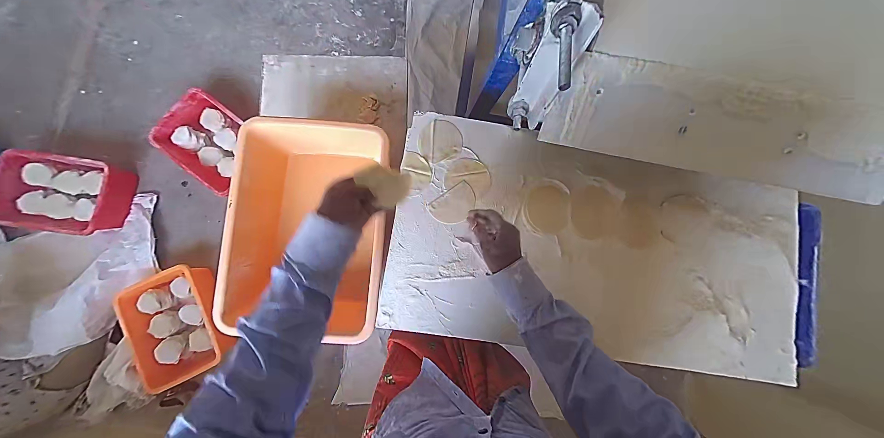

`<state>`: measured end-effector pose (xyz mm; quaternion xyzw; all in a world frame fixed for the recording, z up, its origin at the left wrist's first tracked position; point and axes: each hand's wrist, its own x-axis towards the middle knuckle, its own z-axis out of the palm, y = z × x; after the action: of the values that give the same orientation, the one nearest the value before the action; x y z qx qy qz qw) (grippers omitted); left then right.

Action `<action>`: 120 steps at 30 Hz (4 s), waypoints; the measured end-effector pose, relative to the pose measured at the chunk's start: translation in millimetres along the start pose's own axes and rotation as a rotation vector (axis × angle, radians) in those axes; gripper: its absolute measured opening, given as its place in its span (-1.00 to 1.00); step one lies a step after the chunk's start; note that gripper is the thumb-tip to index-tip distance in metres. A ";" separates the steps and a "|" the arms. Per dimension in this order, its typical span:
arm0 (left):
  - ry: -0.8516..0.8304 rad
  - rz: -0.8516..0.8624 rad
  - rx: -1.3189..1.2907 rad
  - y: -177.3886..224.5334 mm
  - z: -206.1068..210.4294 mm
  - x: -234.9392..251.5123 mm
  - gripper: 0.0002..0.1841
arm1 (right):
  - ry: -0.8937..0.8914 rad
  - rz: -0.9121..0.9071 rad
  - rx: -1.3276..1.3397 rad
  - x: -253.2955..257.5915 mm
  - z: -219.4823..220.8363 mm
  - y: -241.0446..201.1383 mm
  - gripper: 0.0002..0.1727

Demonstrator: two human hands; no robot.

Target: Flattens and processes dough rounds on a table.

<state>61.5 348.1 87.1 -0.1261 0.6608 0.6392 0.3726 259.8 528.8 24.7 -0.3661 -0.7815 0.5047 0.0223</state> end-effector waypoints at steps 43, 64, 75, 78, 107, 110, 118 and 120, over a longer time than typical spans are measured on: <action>0.115 0.102 -0.496 -131.3 -2.7 -35.3 -0.78 | 0.030 0.071 -0.365 159.1 14.0 -95.4 -0.58; 0.128 -0.069 -0.924 -155.7 125.7 -135.5 -0.55 | -0.315 -0.971 -0.299 -88.7 -49.7 22.6 -0.77; 0.030 -0.024 -0.844 -208.0 186.0 -202.1 -0.67 | -0.512 0.070 0.245 -99.9 -153.5 61.9 -0.54; 0.024 -0.032 -0.777 -205.7 192.1 -207.4 -0.67 | -0.412 -0.028 0.240 -104.9 -153.2 64.1 -0.50; 0.094 -0.056 -0.824 -200.0 88.1 -167.3 -0.80 | -0.254 -0.347 -0.365 68.5 -2.7 -46.4 -0.60; 0.145 -0.066 -0.821 -203.2 56.4 -156.8 -0.78 | -0.182 -0.180 -0.637 132.8 46.0 -71.6 -0.50; 0.219 -0.135 -0.870 -198.2 16.9 -139.9 -0.78 | -0.242 -0.229 -0.651 150.8 61.7 -91.0 -0.66; 0.210 -0.147 -0.885 -195.7 17.3 -134.1 -0.78 | -0.248 -0.386 -0.480 143.6 65.6 -85.9 -0.70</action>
<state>285.7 293.3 29.4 -0.3839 0.3479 0.8154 0.2582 81.0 544.4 13.7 -0.1419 -0.9298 0.3333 -0.0648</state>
